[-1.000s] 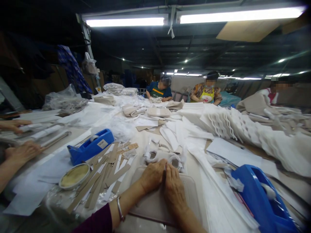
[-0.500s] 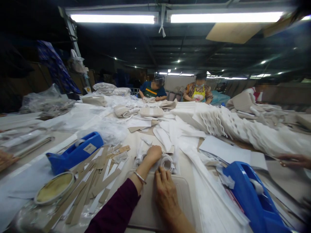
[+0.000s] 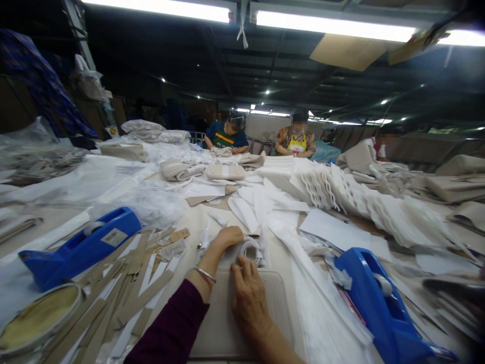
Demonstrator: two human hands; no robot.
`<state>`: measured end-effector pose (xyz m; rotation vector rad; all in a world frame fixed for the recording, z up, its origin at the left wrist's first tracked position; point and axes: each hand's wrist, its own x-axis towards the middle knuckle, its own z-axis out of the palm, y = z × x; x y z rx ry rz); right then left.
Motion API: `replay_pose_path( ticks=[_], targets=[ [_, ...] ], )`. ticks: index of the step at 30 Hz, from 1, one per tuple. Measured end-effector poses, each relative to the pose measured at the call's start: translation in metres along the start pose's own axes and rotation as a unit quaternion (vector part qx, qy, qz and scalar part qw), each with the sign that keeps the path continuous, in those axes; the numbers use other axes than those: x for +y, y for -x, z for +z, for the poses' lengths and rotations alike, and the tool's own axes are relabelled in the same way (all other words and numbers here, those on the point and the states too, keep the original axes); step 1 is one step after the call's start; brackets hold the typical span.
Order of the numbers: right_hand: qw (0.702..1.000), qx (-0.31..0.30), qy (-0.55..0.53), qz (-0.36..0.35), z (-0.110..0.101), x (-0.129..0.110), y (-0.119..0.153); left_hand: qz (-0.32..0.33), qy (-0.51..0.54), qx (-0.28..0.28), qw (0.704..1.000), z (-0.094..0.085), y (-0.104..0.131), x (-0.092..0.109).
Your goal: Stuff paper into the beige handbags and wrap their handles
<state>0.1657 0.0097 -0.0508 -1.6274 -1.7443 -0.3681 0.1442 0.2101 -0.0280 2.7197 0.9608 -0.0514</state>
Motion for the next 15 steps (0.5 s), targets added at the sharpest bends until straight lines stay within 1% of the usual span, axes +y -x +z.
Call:
replay_pose_path(
  ticks=[6, 9, 12, 15],
  targets=[
    [1.000, -0.024, -0.012, 0.007, 0.000, 0.000, 0.002, 0.021, 0.078, -0.002, 0.997, -0.012, 0.022, -0.010],
    [1.000, -0.024, -0.006, 0.004, -0.001, 0.000, 0.001, 0.027, 0.118, -0.004, 0.993, -0.018, 0.031, -0.015],
    [0.999, -0.026, -0.017, 0.008, 0.000, 0.001, -0.001, 0.041, 0.155, -0.029, 0.987, -0.025, 0.033, -0.018],
    [0.998, -0.025, -0.049, 0.021, -0.002, -0.002, -0.003, 0.053, 0.179, -0.062, 0.981, -0.028, 0.030, -0.019]
  ],
)
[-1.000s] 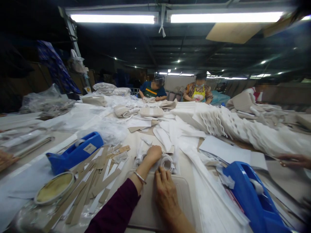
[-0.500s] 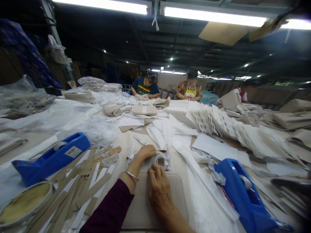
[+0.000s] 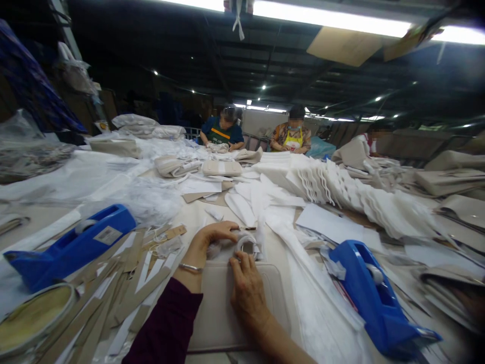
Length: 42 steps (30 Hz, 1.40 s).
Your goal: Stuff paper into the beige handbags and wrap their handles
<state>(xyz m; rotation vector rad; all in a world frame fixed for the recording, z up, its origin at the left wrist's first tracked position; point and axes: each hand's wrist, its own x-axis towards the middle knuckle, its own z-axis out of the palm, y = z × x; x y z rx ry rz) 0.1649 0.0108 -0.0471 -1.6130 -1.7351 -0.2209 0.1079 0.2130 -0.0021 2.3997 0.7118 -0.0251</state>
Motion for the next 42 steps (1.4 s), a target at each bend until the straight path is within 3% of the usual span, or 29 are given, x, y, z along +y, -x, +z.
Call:
replay_pose_path(
  ticks=[3, 6, 9, 12, 15, 17, 21, 25, 34, 42],
  targets=[
    [0.995, 0.012, -0.101, 0.025, -0.016, -0.002, -0.007, -0.014, 0.011, -0.024, 1.000, 0.003, -0.007, -0.002],
    [0.976, 0.022, -0.198, 0.087, -0.049, 0.014, -0.017, -0.039, 0.018, -0.032, 0.999, 0.009, -0.013, -0.003],
    [0.970, 0.050, -0.139, 0.192, -0.089, 0.060, -0.024, -0.055, 0.025, -0.027, 0.998, 0.009, -0.013, 0.000],
    [0.953, 0.018, 0.002, 0.302, -0.117, 0.122, -0.024, -0.059, 0.031, -0.019, 0.998, 0.006, -0.008, 0.007],
    [0.950, -0.051, 0.054, 0.303, -0.130, 0.168, -0.017, -0.065, 0.038, -0.015, 0.997, 0.003, -0.004, 0.013],
    [0.954, -0.106, 0.040, 0.276, -0.134, 0.183, -0.008, -0.068, 0.044, -0.016, 0.997, 0.003, -0.004, 0.013],
    [0.945, -0.218, 0.043, 0.239, -0.139, 0.189, 0.011, -0.068, 0.059, -0.020, 0.996, 0.006, -0.007, 0.009],
    [0.927, -0.267, 0.112, 0.237, -0.138, 0.193, 0.018, -0.057, 0.041, -0.017, 0.997, 0.008, -0.012, 0.004],
    [0.921, -0.260, 0.184, 0.225, -0.129, 0.194, 0.015, -0.055, 0.077, -0.015, 0.995, 0.011, -0.019, -0.005],
    [0.934, -0.209, 0.171, 0.234, -0.143, 0.198, 0.005, -0.065, 0.088, -0.020, 0.994, 0.010, -0.016, -0.001]
  ],
)
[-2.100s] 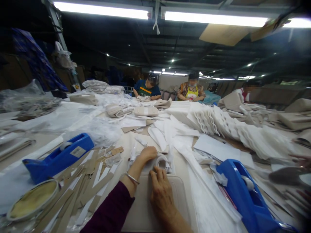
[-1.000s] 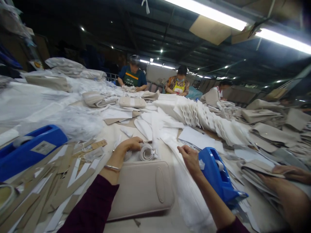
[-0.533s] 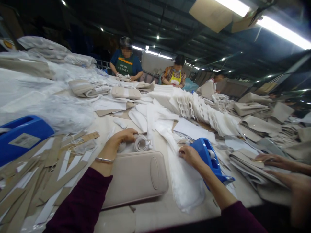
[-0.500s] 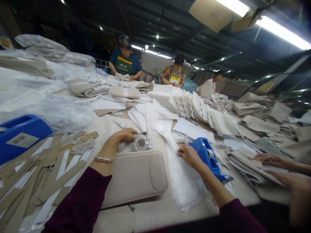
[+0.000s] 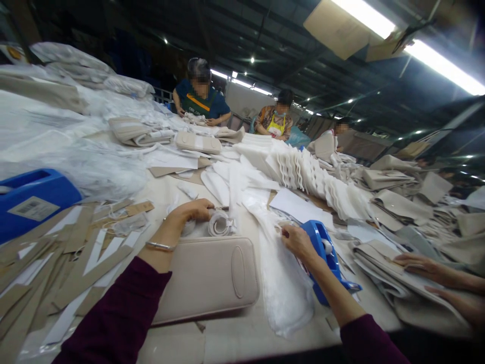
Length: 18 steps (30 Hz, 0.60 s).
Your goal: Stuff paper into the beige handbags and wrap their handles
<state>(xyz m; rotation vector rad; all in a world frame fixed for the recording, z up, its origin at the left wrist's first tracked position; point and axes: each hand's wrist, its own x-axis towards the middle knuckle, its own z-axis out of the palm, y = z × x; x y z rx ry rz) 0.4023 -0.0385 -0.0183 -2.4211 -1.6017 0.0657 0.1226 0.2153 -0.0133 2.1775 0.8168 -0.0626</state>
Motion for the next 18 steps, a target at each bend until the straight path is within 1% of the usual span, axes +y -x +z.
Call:
replay_pose_path(
  ticks=[3, 5, 7, 9, 11, 12, 13, 15, 16, 18],
  targets=[
    [0.999, 0.003, -0.042, -0.020, -0.010, -0.005, -0.002, 0.002, 0.000, 0.001, 1.000, 0.000, 0.000, 0.000],
    [0.995, -0.016, -0.083, -0.044, -0.013, -0.012, -0.002, 0.006, -0.005, 0.005, 1.000, 0.000, 0.001, 0.000],
    [0.987, -0.060, -0.131, -0.069, -0.011, -0.020, -0.001, 0.009, -0.010, 0.007, 1.000, 0.000, 0.003, 0.002],
    [0.973, -0.118, -0.176, -0.092, -0.005, -0.027, -0.002, 0.006, -0.007, 0.007, 1.000, 0.000, 0.006, 0.004],
    [0.956, -0.170, -0.213, -0.109, 0.003, -0.030, -0.005, -0.003, 0.000, 0.008, 1.000, 0.000, 0.008, 0.005],
    [0.947, -0.183, -0.235, -0.120, 0.007, -0.030, -0.007, -0.006, 0.006, 0.009, 1.000, 0.000, 0.008, 0.005],
    [0.939, -0.186, -0.256, -0.134, 0.011, -0.028, -0.010, -0.007, 0.009, 0.008, 1.000, 0.000, 0.008, 0.005],
    [0.936, -0.155, -0.265, -0.172, 0.017, -0.026, -0.014, -0.005, 0.010, 0.003, 1.000, 0.000, 0.008, 0.003],
    [0.941, -0.129, -0.244, -0.197, 0.019, -0.025, -0.016, -0.002, 0.009, 0.002, 1.000, 0.001, 0.007, 0.002],
    [0.956, -0.072, -0.146, -0.244, 0.022, -0.027, -0.019, -0.001, 0.007, 0.004, 1.000, 0.001, 0.006, 0.001]
  ],
)
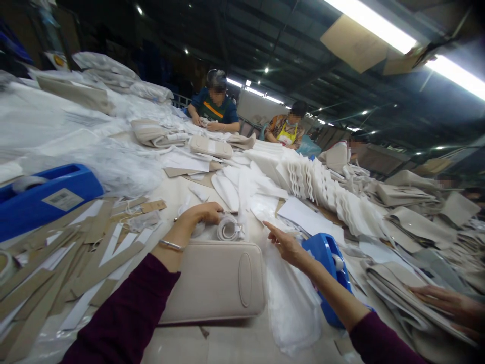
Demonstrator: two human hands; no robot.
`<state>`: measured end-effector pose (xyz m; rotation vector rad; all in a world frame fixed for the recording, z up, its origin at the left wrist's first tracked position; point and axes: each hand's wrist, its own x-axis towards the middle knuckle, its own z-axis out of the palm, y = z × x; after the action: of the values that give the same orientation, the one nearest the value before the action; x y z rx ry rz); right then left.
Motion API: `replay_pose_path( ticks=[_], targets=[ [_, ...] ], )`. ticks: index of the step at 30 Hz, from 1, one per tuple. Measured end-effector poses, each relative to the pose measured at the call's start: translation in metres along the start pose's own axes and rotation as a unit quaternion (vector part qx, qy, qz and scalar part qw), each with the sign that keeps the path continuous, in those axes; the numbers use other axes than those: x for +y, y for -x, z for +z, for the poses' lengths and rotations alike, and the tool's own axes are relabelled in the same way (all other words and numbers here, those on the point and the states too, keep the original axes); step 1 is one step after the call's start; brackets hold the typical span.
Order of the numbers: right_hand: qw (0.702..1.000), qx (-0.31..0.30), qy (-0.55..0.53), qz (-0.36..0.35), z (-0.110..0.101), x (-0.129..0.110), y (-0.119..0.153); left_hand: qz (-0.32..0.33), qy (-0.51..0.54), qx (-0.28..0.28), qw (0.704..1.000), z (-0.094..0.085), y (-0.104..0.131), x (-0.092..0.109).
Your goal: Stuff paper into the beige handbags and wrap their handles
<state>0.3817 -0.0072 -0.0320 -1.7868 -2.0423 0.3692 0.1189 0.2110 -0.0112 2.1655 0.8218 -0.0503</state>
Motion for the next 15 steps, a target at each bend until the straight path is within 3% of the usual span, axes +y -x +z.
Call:
replay_pose_path(
  ticks=[4, 7, 11, 15],
  targets=[
    [0.962, 0.020, 0.267, -0.051, 0.006, -0.017, -0.013, -0.004, 0.002, 0.008, 1.000, 0.000, 0.002, 0.002],
    [0.923, 0.025, 0.374, -0.084, 0.004, -0.034, -0.023, -0.010, 0.011, 0.010, 1.000, -0.001, 0.008, 0.007],
    [0.910, 0.010, 0.373, -0.181, -0.013, -0.051, -0.019, -0.012, 0.005, 0.008, 1.000, -0.001, 0.012, 0.011],
    [0.919, -0.089, 0.299, -0.242, -0.029, -0.076, 0.017, -0.007, -0.006, 0.011, 1.000, -0.002, 0.013, 0.012]
  ],
)
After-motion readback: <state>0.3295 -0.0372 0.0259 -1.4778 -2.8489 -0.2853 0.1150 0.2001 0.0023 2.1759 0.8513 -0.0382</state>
